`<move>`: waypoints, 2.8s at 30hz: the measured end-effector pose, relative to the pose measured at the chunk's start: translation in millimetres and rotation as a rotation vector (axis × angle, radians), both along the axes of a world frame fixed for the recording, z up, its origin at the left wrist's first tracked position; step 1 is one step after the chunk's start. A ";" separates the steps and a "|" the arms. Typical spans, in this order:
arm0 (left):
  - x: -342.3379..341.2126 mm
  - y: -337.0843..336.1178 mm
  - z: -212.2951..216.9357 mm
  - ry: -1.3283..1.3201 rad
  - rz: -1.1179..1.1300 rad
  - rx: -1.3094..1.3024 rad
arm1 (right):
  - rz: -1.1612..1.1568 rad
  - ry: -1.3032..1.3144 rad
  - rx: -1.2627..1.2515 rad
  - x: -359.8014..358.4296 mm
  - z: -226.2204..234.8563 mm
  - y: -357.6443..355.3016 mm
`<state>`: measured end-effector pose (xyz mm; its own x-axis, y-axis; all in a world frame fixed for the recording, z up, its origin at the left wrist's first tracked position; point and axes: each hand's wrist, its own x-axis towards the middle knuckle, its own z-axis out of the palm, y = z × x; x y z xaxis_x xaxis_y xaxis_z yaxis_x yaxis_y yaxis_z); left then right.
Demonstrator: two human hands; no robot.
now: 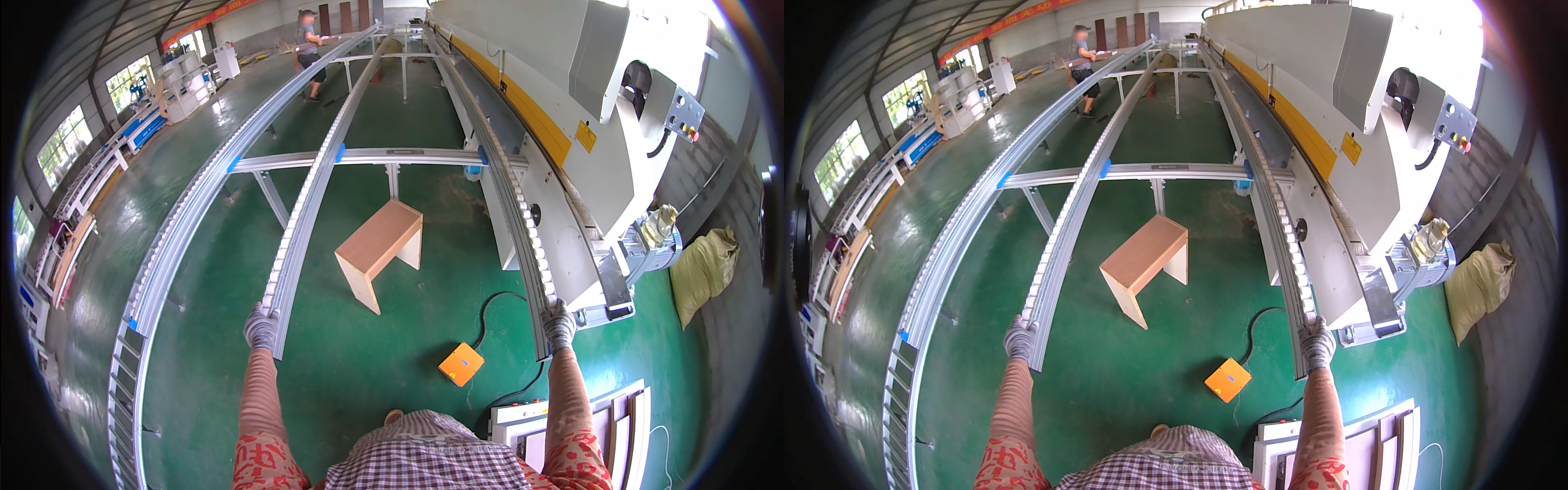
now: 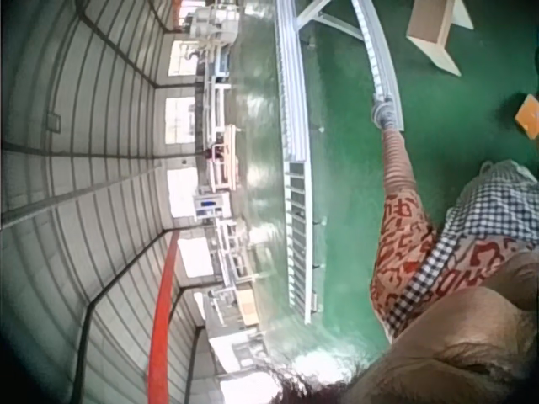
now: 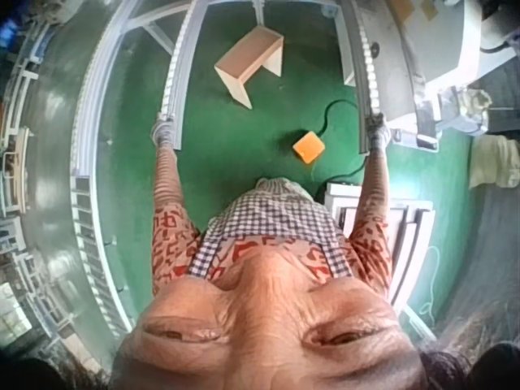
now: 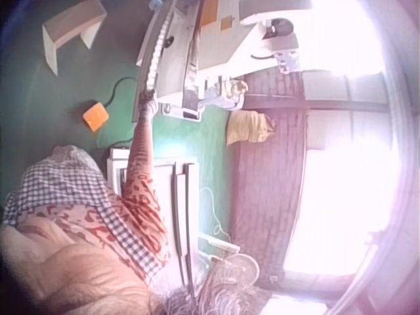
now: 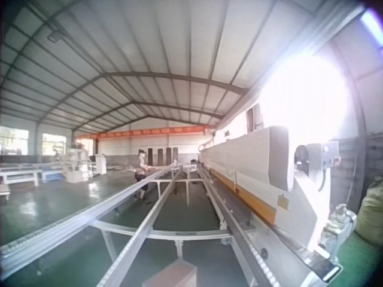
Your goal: The person arranges brown boards on a table by hand and then carries two long metal rails across the workshop.
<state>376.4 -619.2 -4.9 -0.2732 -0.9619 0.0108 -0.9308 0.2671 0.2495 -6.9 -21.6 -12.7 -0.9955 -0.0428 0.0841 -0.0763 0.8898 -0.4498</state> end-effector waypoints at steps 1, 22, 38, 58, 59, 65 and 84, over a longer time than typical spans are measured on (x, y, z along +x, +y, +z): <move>-0.5 1.1 2.3 0.001 -0.002 -0.005 | -0.005 -0.009 0.015 -1.0 -0.4 0.0; 0.9 -7.2 -8.8 -0.021 -0.015 -0.044 | -0.030 -0.035 0.047 -9.4 -9.2 1.3; 1.8 -14.3 -18.7 0.006 -0.018 -0.040 | -0.053 0.007 0.051 1.2 4.8 -3.4; 3.1 -5.7 -6.2 -0.006 -0.001 -0.040 | -0.061 -0.026 0.077 0.9 6.4 -5.3; 3.2 -4.1 -4.2 -0.009 0.004 -0.033 | -0.059 -0.025 0.087 2.5 8.8 -6.3; 1.1 -0.7 -0.7 0.036 -0.006 -0.008 | -0.065 -0.008 0.044 0.1 0.8 -1.3; 9.9 -23.2 -27.0 0.049 -0.010 -0.083 | -0.035 -0.014 0.013 0.5 2.6 -6.1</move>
